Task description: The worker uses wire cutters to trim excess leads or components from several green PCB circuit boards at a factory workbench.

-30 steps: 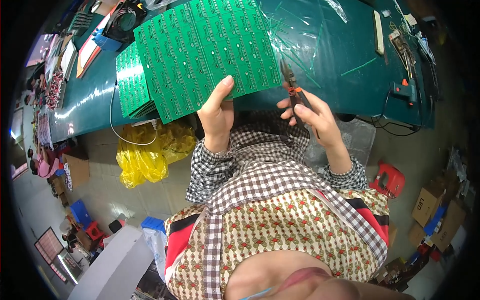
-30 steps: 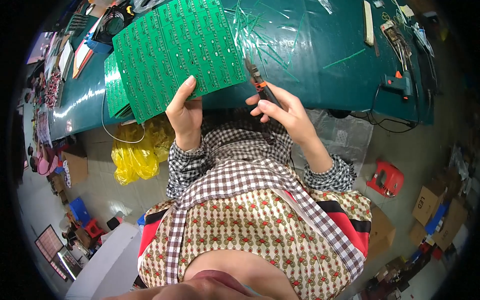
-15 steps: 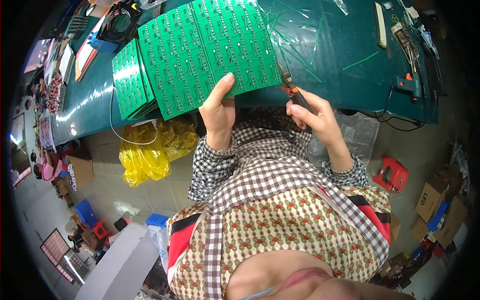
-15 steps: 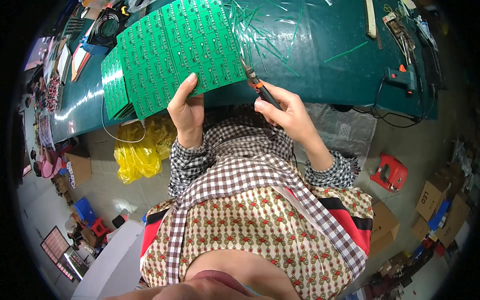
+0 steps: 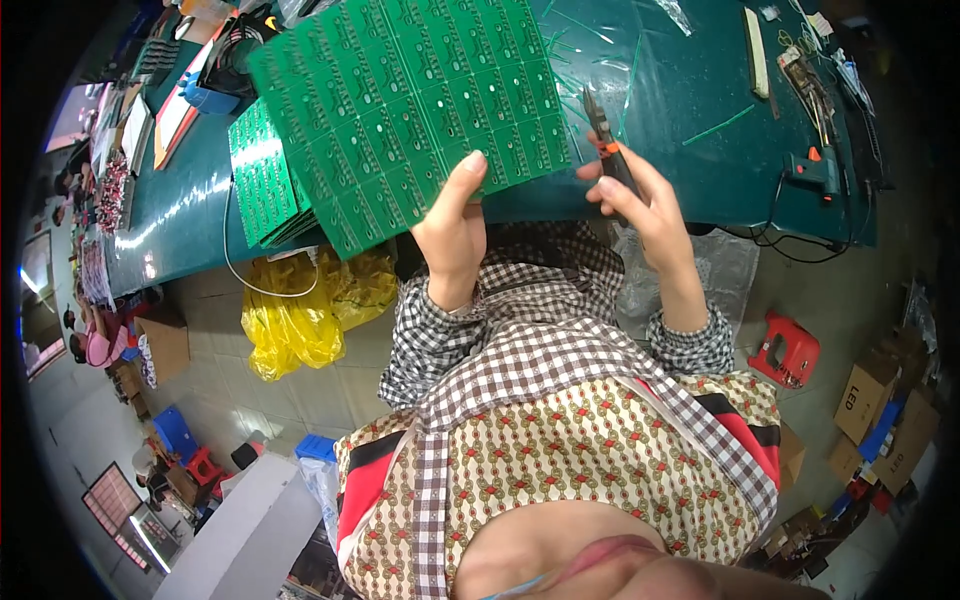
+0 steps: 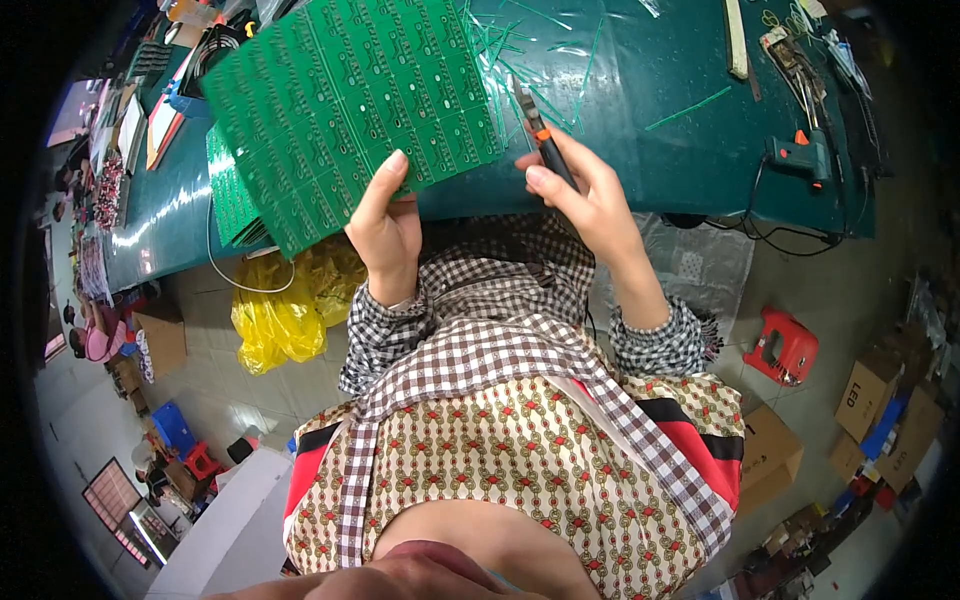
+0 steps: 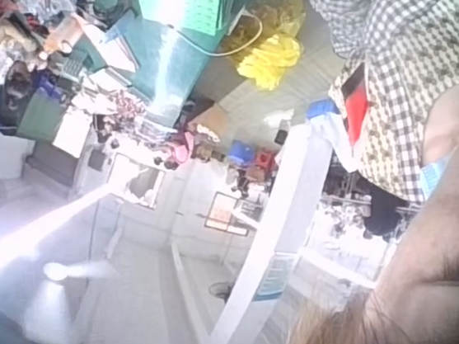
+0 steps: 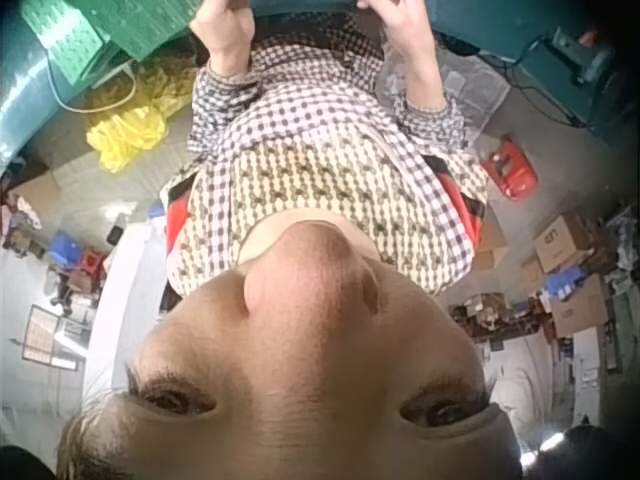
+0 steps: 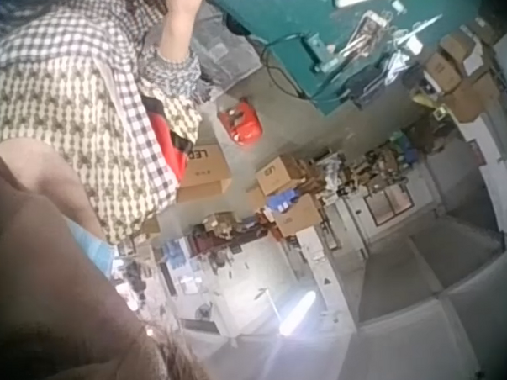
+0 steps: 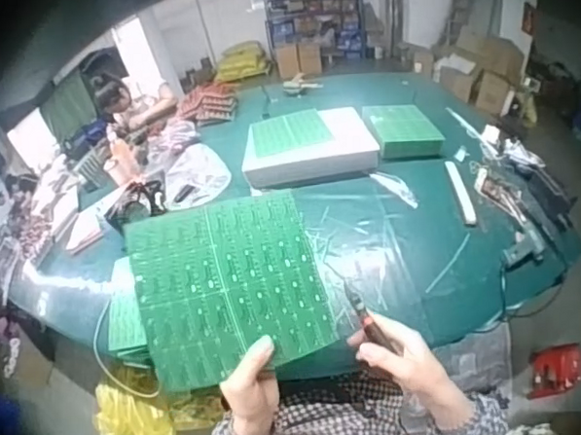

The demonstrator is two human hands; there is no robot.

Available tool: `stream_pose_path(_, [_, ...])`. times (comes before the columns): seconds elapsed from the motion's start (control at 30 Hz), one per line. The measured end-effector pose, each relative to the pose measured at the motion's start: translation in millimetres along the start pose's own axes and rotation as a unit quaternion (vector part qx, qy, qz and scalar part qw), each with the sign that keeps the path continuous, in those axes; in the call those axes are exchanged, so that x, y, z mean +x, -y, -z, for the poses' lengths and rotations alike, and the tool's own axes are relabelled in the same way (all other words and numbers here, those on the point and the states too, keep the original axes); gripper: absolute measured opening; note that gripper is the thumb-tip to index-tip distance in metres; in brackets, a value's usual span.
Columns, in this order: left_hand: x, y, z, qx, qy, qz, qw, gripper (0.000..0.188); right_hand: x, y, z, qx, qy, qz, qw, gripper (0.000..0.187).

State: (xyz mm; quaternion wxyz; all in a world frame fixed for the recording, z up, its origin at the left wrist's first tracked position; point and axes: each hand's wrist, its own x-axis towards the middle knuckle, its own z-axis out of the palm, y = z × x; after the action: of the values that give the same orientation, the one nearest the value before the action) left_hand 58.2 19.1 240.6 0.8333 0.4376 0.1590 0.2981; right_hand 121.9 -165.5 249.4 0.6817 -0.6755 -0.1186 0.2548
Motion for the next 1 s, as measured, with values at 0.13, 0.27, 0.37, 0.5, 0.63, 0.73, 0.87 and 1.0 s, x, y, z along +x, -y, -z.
stream_pose_path(0.13, [0.6,0.3,2.0,-0.108,0.015,0.082,0.991,0.034,10.8,9.5,0.0,0.039,0.046,-0.018,0.998,0.054])
stream_pose_path(0.27, [-0.3,2.2,3.0,-0.115,0.011,0.115,0.987,0.038,14.0,4.2,3.1,0.023,0.059,-0.016,0.998,0.055])
stream_pose_path(0.37, [0.3,4.1,4.7,-0.109,0.014,0.12,0.987,0.037,15.3,3.6,5.1,0.027,0.057,-0.02,0.998,0.053])
stream_pose_path(0.5, [-0.6,5.8,2.0,-0.117,0.01,0.127,0.985,0.037,17.4,-11.3,0.4,-0.035,0.011,0.036,0.999,0.051])
stream_pose_path(0.63, [-15.2,22.4,-19.7,0.162,-0.016,-0.083,0.983,0.04,17.8,-9.9,-18.7,-0.42,-0.164,0.141,0.881,0.05])
stream_pose_path(0.73, [-20.7,24.7,-27.0,0.14,-0.017,-0.077,0.987,0.036,20.2,-7.8,-18.1,-0.396,-0.18,0.153,0.887,0.046])
stream_pose_path(0.87, [-5.6,9.5,-9.4,-0.029,0.001,0.052,0.998,0.031,23.7,-8.5,8.1,-0.113,-0.114,0.06,0.985,0.052])
stream_pose_path(1.0, [-3.4,10.7,0.5,-0.071,0.025,0.089,0.993,0.034,34.3,-4.3,14.7,-0.084,-0.091,0.075,0.99,0.056])
